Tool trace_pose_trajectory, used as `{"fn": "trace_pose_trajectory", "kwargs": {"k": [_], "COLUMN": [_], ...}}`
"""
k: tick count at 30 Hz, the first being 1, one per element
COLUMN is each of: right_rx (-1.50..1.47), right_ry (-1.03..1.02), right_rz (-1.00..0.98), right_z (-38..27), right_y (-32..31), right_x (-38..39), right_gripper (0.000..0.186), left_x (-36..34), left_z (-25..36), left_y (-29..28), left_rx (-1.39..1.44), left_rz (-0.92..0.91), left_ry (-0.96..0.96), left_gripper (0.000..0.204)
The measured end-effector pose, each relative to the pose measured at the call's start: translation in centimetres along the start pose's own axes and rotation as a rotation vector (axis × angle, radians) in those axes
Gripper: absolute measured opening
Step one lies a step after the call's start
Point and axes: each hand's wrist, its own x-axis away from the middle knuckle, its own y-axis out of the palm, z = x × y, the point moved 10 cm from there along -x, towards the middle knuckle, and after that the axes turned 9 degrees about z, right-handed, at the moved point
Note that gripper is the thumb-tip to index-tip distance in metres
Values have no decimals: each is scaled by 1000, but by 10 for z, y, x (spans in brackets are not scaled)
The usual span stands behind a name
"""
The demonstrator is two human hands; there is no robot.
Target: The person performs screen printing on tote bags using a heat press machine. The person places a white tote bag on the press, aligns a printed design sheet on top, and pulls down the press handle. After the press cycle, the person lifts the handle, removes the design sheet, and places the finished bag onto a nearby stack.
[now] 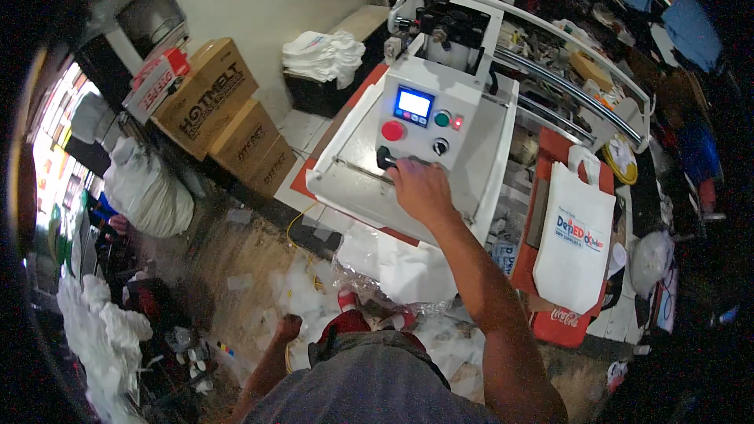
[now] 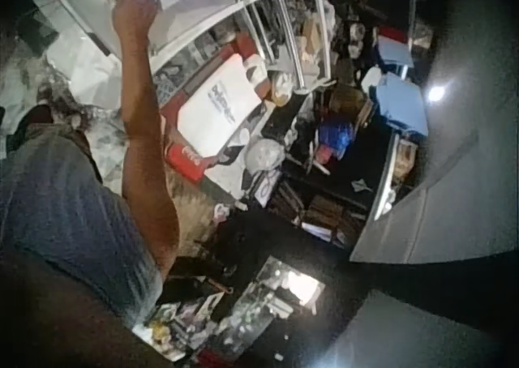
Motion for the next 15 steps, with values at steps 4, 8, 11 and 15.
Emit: {"fn": "trace_pose_trajectory", "kwargs": {"k": [4, 8, 11, 15], "right_rx": [87, 35, 64, -19], "right_ry": [-6, -37, 15, -79], "right_rz": [-37, -21, -2, 290], "right_z": [1, -48, -30, -54], "right_y": [22, 44, 39, 7], "right_x": [-17, -47, -36, -1], "right_gripper": [28, 27, 27, 40], "left_x": [68, 184, 207, 229], "left_z": [34, -74, -40, -89], "left_y": [33, 75, 100, 112], "left_rx": [-390, -409, -354, -274], "left_rz": [-266, -338, -173, -220], "left_ry": [165, 75, 325, 106], "left_gripper": [24, 19, 18, 18]}}
